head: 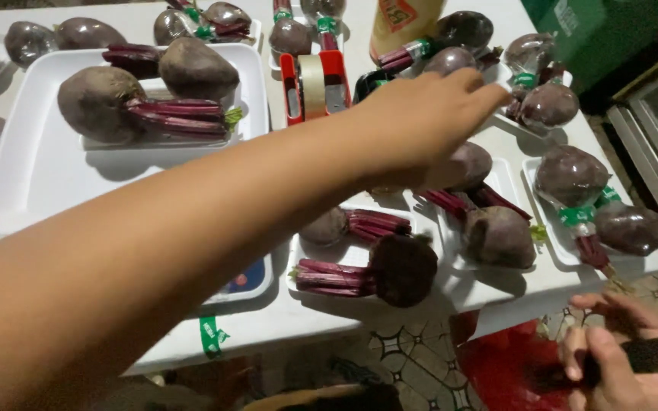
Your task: The person wraps individual beets in plastic film, secures them with tape using a dispenser, and places them on white trays, sometimes using a digital scale.
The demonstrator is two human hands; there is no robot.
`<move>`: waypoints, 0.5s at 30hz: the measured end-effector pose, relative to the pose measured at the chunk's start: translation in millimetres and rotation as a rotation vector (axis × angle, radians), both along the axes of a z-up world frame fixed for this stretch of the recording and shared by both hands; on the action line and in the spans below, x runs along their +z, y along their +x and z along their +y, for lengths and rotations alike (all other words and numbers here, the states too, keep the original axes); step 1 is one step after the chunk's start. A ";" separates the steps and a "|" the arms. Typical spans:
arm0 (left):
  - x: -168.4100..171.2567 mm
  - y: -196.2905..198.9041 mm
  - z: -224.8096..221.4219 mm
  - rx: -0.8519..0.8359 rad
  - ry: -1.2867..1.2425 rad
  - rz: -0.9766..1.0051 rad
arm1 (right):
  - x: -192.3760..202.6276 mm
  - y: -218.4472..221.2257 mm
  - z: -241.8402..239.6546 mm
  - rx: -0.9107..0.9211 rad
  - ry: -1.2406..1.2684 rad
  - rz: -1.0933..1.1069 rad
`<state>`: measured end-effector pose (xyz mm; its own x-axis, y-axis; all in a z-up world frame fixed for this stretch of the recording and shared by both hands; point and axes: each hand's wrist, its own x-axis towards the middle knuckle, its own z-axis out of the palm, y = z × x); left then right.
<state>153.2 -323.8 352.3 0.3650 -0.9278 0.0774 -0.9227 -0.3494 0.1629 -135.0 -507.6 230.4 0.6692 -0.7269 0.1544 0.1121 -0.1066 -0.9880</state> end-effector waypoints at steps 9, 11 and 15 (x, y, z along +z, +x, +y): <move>-13.7 -126.0 197.8 -0.102 -0.213 -0.265 | 52.6 105.4 -97.6 0.058 -0.746 0.452; -9.3 -144.9 231.9 0.033 -0.187 -0.228 | 70.8 145.1 -84.2 0.004 -0.843 1.041; -33.1 -156.9 307.0 0.208 -0.131 -0.179 | 78.6 182.3 -62.3 0.087 -0.697 1.240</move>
